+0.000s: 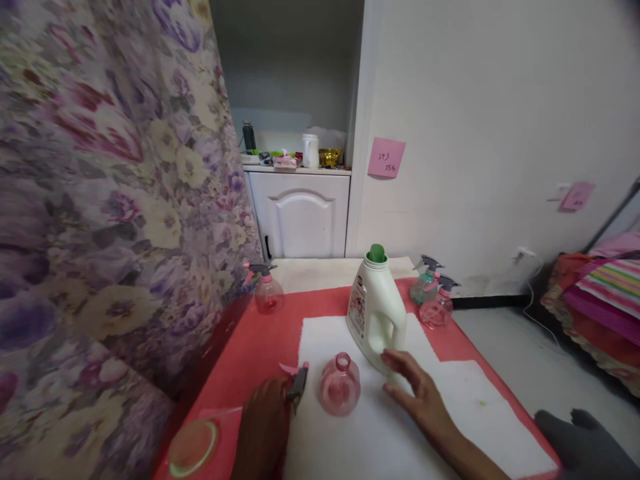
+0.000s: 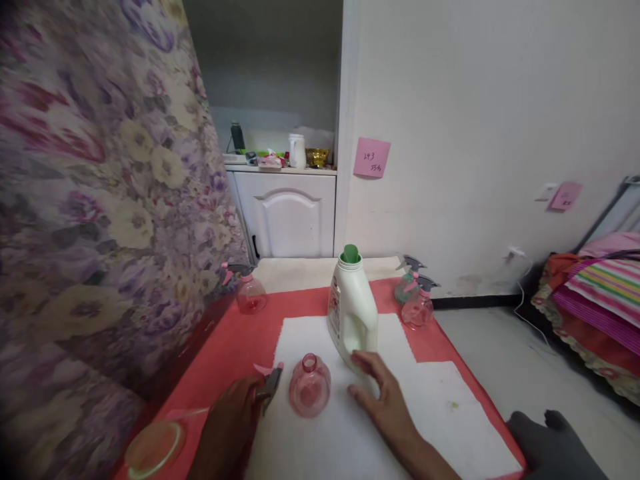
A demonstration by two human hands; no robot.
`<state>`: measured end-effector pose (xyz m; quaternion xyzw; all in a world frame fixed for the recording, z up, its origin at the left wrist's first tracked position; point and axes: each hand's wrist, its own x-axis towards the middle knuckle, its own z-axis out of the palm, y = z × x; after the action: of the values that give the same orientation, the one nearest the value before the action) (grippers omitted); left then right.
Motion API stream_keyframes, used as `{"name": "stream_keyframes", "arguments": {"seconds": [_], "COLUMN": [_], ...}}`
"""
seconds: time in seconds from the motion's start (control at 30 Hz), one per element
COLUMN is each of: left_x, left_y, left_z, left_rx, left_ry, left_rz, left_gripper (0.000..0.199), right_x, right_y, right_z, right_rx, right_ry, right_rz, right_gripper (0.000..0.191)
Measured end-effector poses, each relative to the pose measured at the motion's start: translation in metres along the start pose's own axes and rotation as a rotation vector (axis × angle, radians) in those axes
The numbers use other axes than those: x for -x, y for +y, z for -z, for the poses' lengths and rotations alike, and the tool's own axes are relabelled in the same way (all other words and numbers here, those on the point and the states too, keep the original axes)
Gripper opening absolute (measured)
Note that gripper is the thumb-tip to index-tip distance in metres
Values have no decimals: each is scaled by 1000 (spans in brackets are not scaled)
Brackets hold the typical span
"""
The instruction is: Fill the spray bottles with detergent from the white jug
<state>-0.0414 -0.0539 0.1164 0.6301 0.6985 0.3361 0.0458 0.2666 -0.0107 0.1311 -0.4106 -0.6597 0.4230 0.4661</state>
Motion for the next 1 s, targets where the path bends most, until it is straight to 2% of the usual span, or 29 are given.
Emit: {"name": "stream_keyframes", "arguments": {"seconds": [0.1, 0.17, 0.23, 0.33, 0.43, 0.53, 0.63, 0.87, 1.0], "left_x": [0, 1, 0, -2, -3, -5, -8, -12, -10], "left_y": [-4, -4, -3, -5, -9, -14, -17, -17, -13], "left_z": [-8, -8, -6, -5, -6, -8, -9, -6, -2], "left_rx": [-107, -102, -106, -158, -154, -129, -100, -50, -47], "left_ry": [-146, -174, -200, -245, -274, -273, -275, -231, -203], "left_rz": [-11, -20, -26, -16, -21, -28, -39, 2, -10], "left_gripper": [27, 30, 31, 33, 36, 37, 36, 32, 30], "right_x": [-4, -12, -19, -26, -27, -23, -11, 46, 58], "right_y": [1, 3, 6, 13, 18, 17, 12, 10, 16], "right_z": [-32, -50, -63, -73, -78, -73, -58, -9, -5], "right_rx": [4, 16, 6, -43, -54, -48, -55, -19, -4], "right_ry": [-124, -156, -183, -215, -200, -171, -164, -103, -71], "right_rz": [-47, -82, -107, -114, -76, -49, -50, -138, -119], "right_gripper": [79, 100, 112, 114, 105, 97, 94, 93, 95]}}
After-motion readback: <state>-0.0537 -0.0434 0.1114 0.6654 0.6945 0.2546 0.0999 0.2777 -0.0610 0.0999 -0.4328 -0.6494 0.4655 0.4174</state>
